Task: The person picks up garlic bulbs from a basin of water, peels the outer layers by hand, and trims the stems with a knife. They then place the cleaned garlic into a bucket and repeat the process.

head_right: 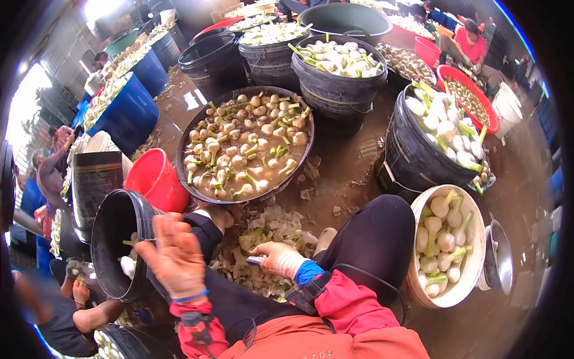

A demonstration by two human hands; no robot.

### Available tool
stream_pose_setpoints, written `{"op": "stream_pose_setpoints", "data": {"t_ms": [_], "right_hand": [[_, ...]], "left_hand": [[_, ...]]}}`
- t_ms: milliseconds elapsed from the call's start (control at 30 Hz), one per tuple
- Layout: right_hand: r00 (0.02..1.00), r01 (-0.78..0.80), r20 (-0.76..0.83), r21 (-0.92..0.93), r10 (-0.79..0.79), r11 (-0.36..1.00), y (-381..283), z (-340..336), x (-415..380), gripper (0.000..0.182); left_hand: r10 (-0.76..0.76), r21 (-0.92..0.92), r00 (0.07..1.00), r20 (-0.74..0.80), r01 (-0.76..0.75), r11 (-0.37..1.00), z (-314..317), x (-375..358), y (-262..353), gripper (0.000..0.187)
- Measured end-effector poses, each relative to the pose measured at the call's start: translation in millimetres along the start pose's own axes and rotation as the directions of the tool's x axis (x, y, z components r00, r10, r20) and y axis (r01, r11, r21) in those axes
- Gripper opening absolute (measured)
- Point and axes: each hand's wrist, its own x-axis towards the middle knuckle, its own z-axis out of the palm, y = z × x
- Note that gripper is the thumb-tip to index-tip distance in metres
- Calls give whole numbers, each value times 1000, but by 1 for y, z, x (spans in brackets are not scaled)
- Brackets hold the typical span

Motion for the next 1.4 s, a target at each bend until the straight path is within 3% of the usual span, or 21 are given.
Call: {"op": "stream_pose_setpoints", "data": {"t_ms": [33, 133, 267, 300, 333, 467, 533, 633, 667, 700, 800, 900, 933, 967, 1000, 1067, 1133, 1233, 1267, 1333, 1400], "right_hand": [[977, -207, 76, 92, 200, 974, -12, -8, -4, 32], [962, 29, -273, 141, 11, 990, 0, -20, 16, 24], [807, 187, -583, 92, -99, 978, 25, -65, 88, 26], [835, 118, -550, 175, -2, 978, 13, -79, 100, 27], [813, 24, -581, -23, -33, 999, 9, -90, 118, 29], [924, -193, -368, -216, 103, 957, 0, -103, 189, 40], [952, -91, -305, -393, -36, 915, 29, -97, 232, 53], [977, -148, -204, -423, 65, 894, 41, -88, 259, 56], [977, 59, -120, -635, -174, 770, 144, -73, 328, 52], [992, -73, -123, -422, 23, 904, 40, -88, 263, 45], [989, -99, -131, -271, 65, 957, 27, -89, 253, 40], [982, 13, -181, -205, -51, 979, 15, -84, 227, 41], [975, 69, -223, 203, -23, 977, -1, -81, 203, 42], [968, 129, -251, 575, 24, 808, -16, -74, 178, 43], [975, 111, -212, 706, 60, 699, -32, -64, 155, 45], [985, 124, -172, 760, 13, 638, -39, -48, 106, 46], [988, 93, -154, 710, 25, 698, -34, -28, 71, 48], [967, 254, -217, 840, -132, 479, -10, -12, 40, 50], [957, 290, -249, 860, -151, 420, -10, -11, 31, 50], [949, 286, -303, 726, -82, 625, -21, -15, 10, 52], [935, 335, -334, 726, -118, 600, -15, -7, 3, 51]], "left_hand": [[-138, -49, 985, -100, 133, 990, -3, -4, -19, 55], [-322, 27, 746, -583, 415, 910, -37, -27, -70, 29], [-413, -43, 426, -805, 653, 756, -108, -72, -115, 22], [-432, -40, 427, -794, 673, 738, -107, -71, -120, 21], [-458, -44, 428, -779, 692, 721, -104, -66, -123, 22], [-425, 126, 494, -759, 751, 649, -110, -48, -136, 30], [-387, 164, 480, -787, 768, 619, -116, -51, -144, 34], [-461, 165, 457, -761, 823, 543, -120, -53, -150, 40], [-496, 154, 435, -751, 847, 510, -121, -51, -152, 41], [-482, 158, 423, -767, 853, 497, -117, -49, -152, 41], [-462, 163, 413, -785, 857, 489, -113, -42, -153, 40], [-413, 255, 511, -754, 807, 533, -115, -41, -149, 46], [-412, 257, 517, -751, 802, 539, -113, -41, -147, 46], [-272, 324, 625, -732, 670, 668, -106, -38, -142, 51], [-125, 383, 702, -701, 518, 764, -99, -36, -138, 57], [15, 445, 772, -635, 350, 825, -93, -34, -129, 66], [-20, 274, 835, -550, 203, 940, -80, -33, -119, 63], [-115, 198, 852, -511, 247, 949, -87, -44, -113, 55], [-85, 251, 848, -522, 249, 935, -78, -47, -110, 53], [-30, 403, 897, -442, 229, 886, -77, -53, -108, 54], [80, 632, 928, -365, 184, 753, -78, -53, -108, 54]]}}
